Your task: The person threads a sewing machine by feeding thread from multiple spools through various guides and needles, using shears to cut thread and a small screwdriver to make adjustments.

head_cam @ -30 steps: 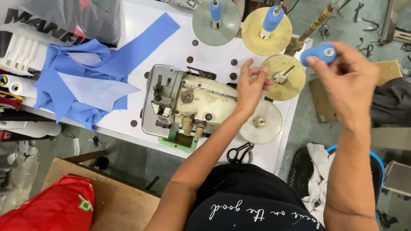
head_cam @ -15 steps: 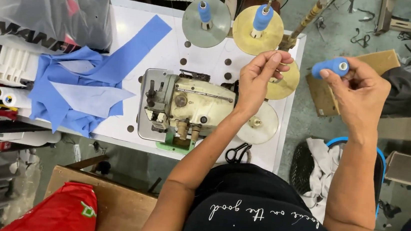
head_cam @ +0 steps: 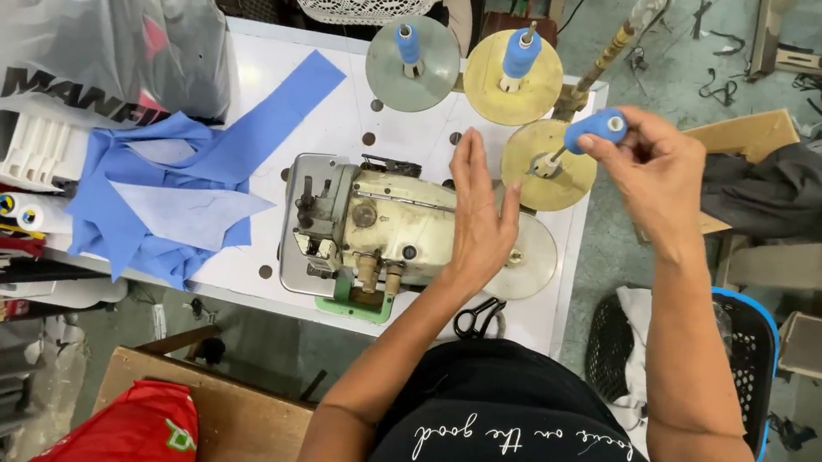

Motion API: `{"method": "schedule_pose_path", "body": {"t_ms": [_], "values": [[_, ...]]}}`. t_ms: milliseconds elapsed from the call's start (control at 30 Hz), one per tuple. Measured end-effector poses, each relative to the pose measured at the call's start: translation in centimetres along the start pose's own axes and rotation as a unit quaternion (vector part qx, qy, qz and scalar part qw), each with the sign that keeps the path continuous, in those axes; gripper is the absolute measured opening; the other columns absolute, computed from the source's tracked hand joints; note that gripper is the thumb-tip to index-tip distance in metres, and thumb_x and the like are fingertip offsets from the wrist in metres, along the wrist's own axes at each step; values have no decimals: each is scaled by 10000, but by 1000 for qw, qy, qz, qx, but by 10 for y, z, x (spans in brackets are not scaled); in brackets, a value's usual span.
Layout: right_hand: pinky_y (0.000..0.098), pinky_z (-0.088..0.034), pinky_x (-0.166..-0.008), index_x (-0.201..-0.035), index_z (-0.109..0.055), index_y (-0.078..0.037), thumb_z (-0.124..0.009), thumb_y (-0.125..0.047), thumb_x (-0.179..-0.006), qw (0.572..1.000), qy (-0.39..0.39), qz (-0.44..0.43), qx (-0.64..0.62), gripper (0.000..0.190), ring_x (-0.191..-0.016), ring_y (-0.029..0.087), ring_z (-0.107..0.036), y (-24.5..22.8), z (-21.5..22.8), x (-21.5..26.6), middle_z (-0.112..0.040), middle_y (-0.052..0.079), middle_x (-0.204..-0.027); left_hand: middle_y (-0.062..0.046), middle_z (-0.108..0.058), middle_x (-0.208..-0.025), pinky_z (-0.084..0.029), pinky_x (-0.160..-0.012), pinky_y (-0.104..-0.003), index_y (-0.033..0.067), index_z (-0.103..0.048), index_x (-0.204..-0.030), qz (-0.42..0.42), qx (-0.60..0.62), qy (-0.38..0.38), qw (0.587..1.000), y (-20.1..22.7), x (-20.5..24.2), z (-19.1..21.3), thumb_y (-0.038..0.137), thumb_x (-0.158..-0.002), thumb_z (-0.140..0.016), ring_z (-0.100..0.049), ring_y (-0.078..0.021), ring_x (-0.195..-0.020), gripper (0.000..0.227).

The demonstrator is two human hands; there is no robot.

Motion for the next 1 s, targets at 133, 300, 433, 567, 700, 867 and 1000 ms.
{"method": "schedule_pose_path", "body": {"t_ms": [133,300,433,567,700,867,1000], "values": [[253,-474,-652,-1240,-805,-54,-966,-105,-962,998,-34,-13,57,325,-643,90,-526,0,-16,-2,-580,42,-688,-468,-59,-1694,-203,-1282,-734,-141,-75,-1688,19,-131,-71,989,-17,3,2,-49,-1024,-602,-127,-652,-1586,852],[365,-498,-655,-1211,-789,-4,-931,-159,-959,987,-89,-18,131,328,-622,195,-561,20,-28,2,-591,119,-677,-494,-137,-1682,-214,-1291,-683,-111,-1,-1703,61,-238,-148,958,-33,20,-3,-47,-1003,-604,-163,-641,-1592,926],[472,-514,-690,-1332,-717,29,-909,-157,-898,977,-118,-28,175,509,-652,337,-642,17,-25,13,-653,183,-719,-493,-261,-1650,-289,-1258,-669,-131,-133,-1688,54,-292,-199,934,-22,28,-3,25,-1016,-630,-265,-622,-1570,850],[354,-488,-675,-1482,-669,-53,-905,-126,-884,983,-109,-47,141,647,-639,199,-573,-5,1,31,-626,83,-717,-436,-511,-1509,-458,-1149,-652,-108,-296,-1654,46,-298,-250,920,-21,34,-7,181,-1041,-662,-506,-578,-1442,771],[278,-462,-653,-1521,-661,-95,-891,-64,-890,992,-78,-50,90,672,-627,136,-530,-24,25,52,-609,46,-703,-307,-748,-835,-606,-702,-643,-26,-743,-1034,35,-280,-398,873,47,44,14,442,-1022,-629,-771,-563,-836,483],[305,-450,-583,-1543,-636,-86,-875,-20,-819,992,-107,-27,57,766,-549,167,-492,-58,22,77,-581,50,-618,-234,-709,-663,-600,-533,-523,4,-689,-880,-8,-209,-404,891,124,38,49,443,-1000,-680,-771,-470,-639,456],[250,-400,-630,-1594,-545,-82,-823,-125,-910,987,-148,-6,58,740,-658,96,-400,-81,5,91,-463,-30,-733,-103,-652,-1066,-516,-521,-525,109,-478,-1220,12,-194,-331,923,125,35,43,542,-969,-675,-662,-355,-625,539]]}}
Point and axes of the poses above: each hand's wrist, its own x-axis away from the middle knuckle, its own z-axis out of the back of the hand, y = z × x, the point moved 4 cm from there along -x, towards the middle knuckle
